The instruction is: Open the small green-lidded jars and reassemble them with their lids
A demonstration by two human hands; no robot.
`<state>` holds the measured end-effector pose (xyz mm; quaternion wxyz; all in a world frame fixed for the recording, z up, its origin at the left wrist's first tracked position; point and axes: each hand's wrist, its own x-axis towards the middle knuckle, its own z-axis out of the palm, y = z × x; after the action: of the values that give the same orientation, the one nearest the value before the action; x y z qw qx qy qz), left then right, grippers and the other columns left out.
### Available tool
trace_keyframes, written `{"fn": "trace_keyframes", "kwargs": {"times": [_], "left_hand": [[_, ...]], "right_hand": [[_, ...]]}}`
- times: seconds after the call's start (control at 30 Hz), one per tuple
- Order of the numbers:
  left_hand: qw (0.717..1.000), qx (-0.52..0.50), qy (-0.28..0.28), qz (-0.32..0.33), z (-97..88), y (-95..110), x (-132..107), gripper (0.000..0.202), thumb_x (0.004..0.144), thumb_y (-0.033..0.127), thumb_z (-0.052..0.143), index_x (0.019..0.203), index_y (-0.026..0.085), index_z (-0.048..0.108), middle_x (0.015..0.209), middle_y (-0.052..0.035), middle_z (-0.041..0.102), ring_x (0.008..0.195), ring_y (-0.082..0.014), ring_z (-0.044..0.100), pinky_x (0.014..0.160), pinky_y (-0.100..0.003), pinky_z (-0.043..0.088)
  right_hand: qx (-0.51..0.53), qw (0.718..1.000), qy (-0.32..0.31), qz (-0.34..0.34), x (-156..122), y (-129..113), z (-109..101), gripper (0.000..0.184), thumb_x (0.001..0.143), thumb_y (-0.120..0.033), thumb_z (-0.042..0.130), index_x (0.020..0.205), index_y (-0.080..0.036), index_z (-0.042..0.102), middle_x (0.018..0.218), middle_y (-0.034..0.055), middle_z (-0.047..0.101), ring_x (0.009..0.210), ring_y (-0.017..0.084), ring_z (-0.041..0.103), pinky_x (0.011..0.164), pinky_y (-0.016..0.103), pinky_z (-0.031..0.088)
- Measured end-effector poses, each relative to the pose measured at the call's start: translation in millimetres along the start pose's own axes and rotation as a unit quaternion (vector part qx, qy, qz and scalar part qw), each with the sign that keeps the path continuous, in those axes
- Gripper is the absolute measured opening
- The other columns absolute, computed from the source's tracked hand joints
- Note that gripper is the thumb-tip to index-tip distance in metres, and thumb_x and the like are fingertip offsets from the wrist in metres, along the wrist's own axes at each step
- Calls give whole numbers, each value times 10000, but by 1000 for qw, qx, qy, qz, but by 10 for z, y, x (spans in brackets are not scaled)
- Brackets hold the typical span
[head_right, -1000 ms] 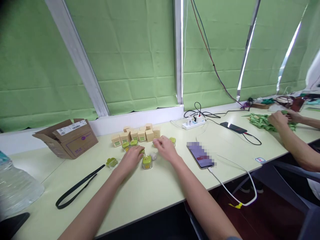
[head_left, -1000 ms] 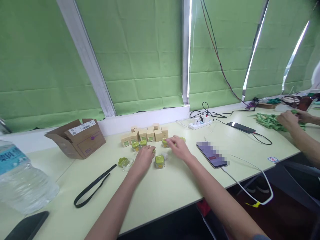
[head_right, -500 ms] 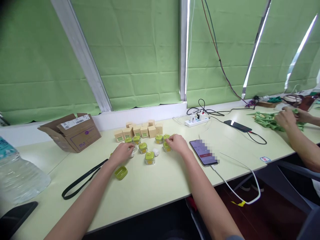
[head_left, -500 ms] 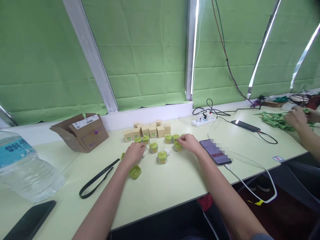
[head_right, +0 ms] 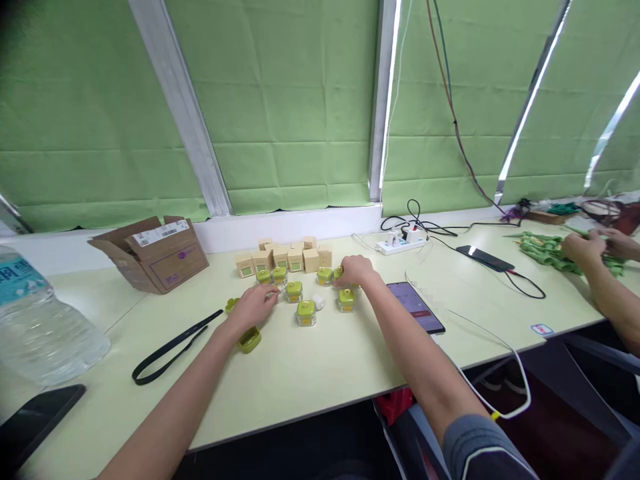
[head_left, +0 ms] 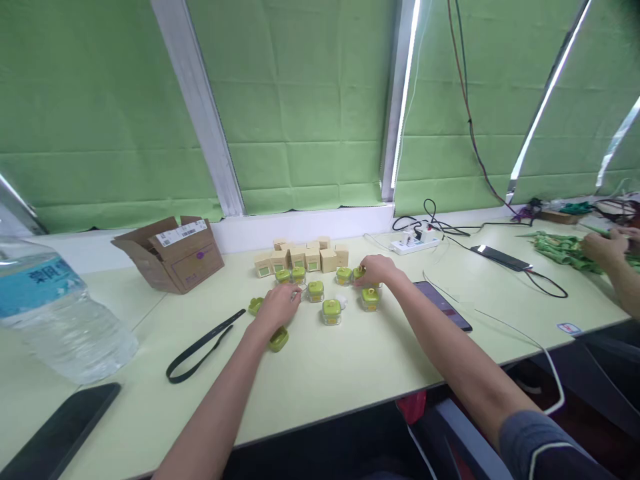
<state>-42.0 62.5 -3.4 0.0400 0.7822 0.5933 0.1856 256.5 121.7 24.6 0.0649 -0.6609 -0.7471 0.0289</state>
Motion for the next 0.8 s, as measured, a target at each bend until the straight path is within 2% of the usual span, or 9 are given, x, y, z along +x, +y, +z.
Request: {"fn": "trace_keyframes", "kwargs": {"times": [0.1,0.23,0.33,0.4,0.53,0.6,0.63,0.7,0.8], "left_hand": [[1000,-12,23,0,11,-17,-31,371,930,300,406,1156,217,687,1245,-92,683,1176,-294,604,999,-449,461],[992,-56,113,23,-38,-35,-37,334,932,262,415,1137,225,676,1242,-67,683,1186,-269,599,1048,-446,438],[978,-115,166,57,-97,34,-64,292,941,275,439,1119,226,665,1202,-64,689,1169,-249,602,1046,-438,443],[969,-162,164,90,-123,133,-116,285,949,334,478,1163,234,638,1190,-61,681,1125,-235,617,1007,-427,472],[956,-221,118,155,-92,373,-251,563,861,464,655,1364,268,497,1274,-81,617,1055,-222,634,946,-404,508],[952,-227,134,153,-47,451,-295,682,820,467,708,1416,269,442,1316,-104,586,1062,-232,633,955,-412,504],[950,-228,150,150,-26,469,-307,660,825,452,708,1406,263,457,1310,-106,588,1087,-240,623,959,-412,502],[946,-226,178,151,-1,465,-320,549,854,394,687,1355,254,512,1270,-99,609,1112,-240,611,957,-404,505],[940,-214,205,168,-9,385,-328,467,852,298,691,1299,252,562,1213,-86,627,1099,-231,611,948,-407,517]], "right_hand": [[10,999,-26,-19,71,79,-23,550,648,-649,746,953,-191,737,946,115,719,877,262,640,663,293,405],[176,977,-27,-120,-45,213,-91,559,720,-699,660,835,-155,717,745,47,639,668,166,543,592,273,340],[323,925,-53,-195,-195,158,-142,570,749,-696,635,842,-139,707,704,15,577,600,121,445,563,262,302],[398,887,-66,-224,-272,28,-142,558,745,-673,659,851,-127,700,683,6,551,597,116,426,564,257,305],[502,815,-85,-278,-349,-332,-45,512,743,-597,722,961,-133,710,810,37,635,703,149,523,655,272,402],[541,783,-92,-294,-376,-492,36,541,725,-555,763,1085,-155,700,883,48,660,772,173,569,714,291,443],[552,773,-92,-299,-392,-556,78,580,716,-536,779,1153,-168,682,903,47,660,798,181,577,736,299,453],[559,769,-78,-300,-435,-648,151,661,702,-511,800,1257,-188,641,921,39,646,810,180,567,754,305,455],[514,812,-7,-275,-517,-719,213,661,740,-528,766,1302,-207,628,919,30,602,764,157,503,731,300,426]]}}
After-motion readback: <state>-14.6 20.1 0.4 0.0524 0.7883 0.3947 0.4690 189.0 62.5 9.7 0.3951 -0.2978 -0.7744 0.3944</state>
